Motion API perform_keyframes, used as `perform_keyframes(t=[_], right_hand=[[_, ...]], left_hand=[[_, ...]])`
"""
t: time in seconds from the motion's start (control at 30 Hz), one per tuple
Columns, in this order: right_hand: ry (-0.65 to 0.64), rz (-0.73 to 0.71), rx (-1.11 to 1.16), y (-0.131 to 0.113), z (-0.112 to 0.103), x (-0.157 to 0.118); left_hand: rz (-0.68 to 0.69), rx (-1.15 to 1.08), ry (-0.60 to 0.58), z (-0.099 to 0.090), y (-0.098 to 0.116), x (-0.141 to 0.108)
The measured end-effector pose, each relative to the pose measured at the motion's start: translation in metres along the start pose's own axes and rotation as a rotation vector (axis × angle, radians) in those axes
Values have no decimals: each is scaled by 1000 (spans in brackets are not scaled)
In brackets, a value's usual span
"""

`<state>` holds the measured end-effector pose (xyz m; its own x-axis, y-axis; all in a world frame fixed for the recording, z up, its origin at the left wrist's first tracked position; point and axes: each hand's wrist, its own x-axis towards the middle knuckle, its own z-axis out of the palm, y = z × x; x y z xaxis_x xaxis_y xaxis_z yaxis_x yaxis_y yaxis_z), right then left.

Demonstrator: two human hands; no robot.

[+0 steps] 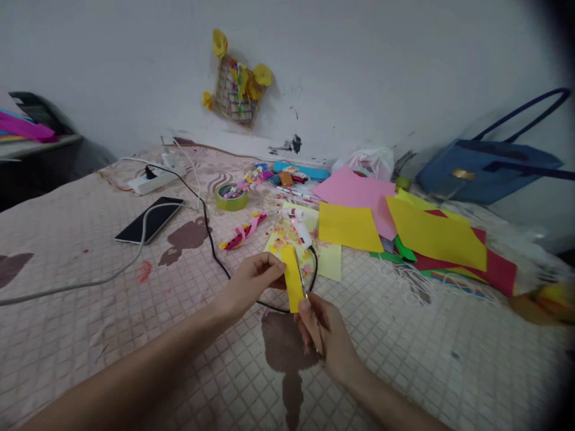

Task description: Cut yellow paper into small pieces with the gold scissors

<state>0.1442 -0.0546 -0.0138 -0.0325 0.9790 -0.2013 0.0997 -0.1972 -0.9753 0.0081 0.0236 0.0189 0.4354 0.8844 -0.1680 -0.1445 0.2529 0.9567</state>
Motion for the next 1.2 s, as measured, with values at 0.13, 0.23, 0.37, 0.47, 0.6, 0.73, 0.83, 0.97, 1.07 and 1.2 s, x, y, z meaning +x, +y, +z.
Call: perform_keyframes(t=[0.13,0.23,0.37,0.47,0.6,0.73,0.83,0.97,1.07,1.2], right_hand=[[-3,-7,-6,-2,1,0],[3,-19,-19,-4,1,0],[7,-24,-23,-2,0,0],[12,-33,-32,1,0,1],[9,-34,-12,1,0,1],[16,-19,-6,-3,-1,2],[23,-18,-27,-1,0,2],[24,-9,-7,2,0,2],[96,-42,-82,-4,-14,8],[364,-185,-575,-14,-63,23]], left_hand=[[2,26,-17,0,-1,-1],[3,39,-22,-1,-2,-2],[2,33,-18,-1,-2,-2],[9,31,-24,0,-1,-2],[17,31,-52,-2,-2,-2],[0,38,-53,-2,-2,-2],[1,40,-52,-2,-1,-2],[0,37,-62,-1,-1,-3],[-2,48,-55,-2,-1,-3],[-5,48,-27,-4,-2,0]])
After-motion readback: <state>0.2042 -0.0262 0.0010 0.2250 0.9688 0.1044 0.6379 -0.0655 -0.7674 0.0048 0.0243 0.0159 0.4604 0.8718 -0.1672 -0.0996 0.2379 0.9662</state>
